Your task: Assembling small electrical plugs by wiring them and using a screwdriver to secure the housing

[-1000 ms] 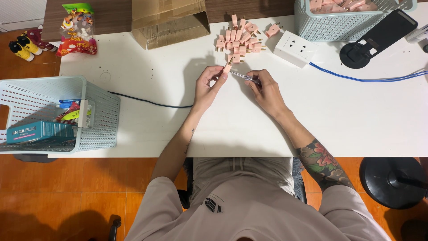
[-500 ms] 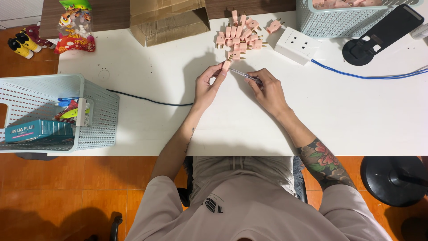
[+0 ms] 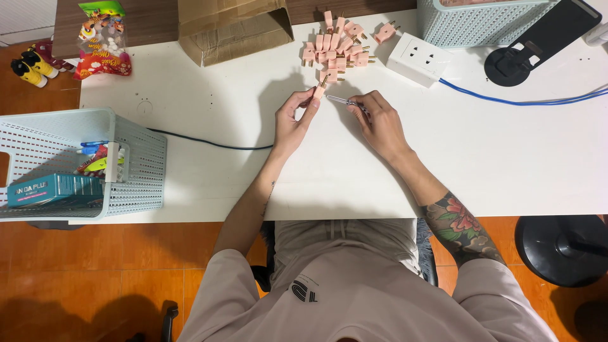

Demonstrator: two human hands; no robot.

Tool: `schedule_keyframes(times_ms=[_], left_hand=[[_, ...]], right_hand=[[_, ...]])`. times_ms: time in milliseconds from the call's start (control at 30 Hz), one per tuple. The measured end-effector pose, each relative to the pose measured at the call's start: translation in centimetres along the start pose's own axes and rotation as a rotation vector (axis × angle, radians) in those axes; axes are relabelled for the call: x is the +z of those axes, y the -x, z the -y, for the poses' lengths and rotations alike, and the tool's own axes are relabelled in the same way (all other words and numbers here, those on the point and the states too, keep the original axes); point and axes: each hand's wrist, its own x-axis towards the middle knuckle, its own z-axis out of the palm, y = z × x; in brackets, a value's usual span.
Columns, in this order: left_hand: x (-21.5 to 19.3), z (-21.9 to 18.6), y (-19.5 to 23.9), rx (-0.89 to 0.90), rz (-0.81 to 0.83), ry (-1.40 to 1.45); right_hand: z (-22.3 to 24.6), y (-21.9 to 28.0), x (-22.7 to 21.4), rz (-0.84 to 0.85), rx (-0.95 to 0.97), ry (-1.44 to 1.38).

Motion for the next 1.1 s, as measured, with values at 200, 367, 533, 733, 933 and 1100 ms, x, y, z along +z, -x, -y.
schedule_keyframes(times_ms=[200,367,533,733,933,1100], left_hand=[[-0.1,-0.3,0.0,-0.014,0.015,0.017],[-0.3,0.6,-0.1,-0.024,0.034,0.089],[-0.2,1.5,-0.3,-0.078,0.038,0.181],[-0.6,0.2,-0.4,-0.139,0.059,0.245],[-0.8,-0.1,-0.3,-0.176,0.096,0.237],[-0.8,-1.1,-0.3,-0.192,0.099,0.239]], right_hand=[[-0.1,0.2,0.1,0.020,0.079,-0.076],[-0.5,0.2,0.2,0.019,-0.011,-0.018],[-0.1,0.2,0.0,-0.017,-0.056,-0.009],[0.4,0.2,-0.4,-0.077,-0.128,-0.066],[0.3,0.3,-0.2,-0.094,-0.171,-0.061],[0.2,0.3,-0.2,-0.107,-0.192,-0.059]])
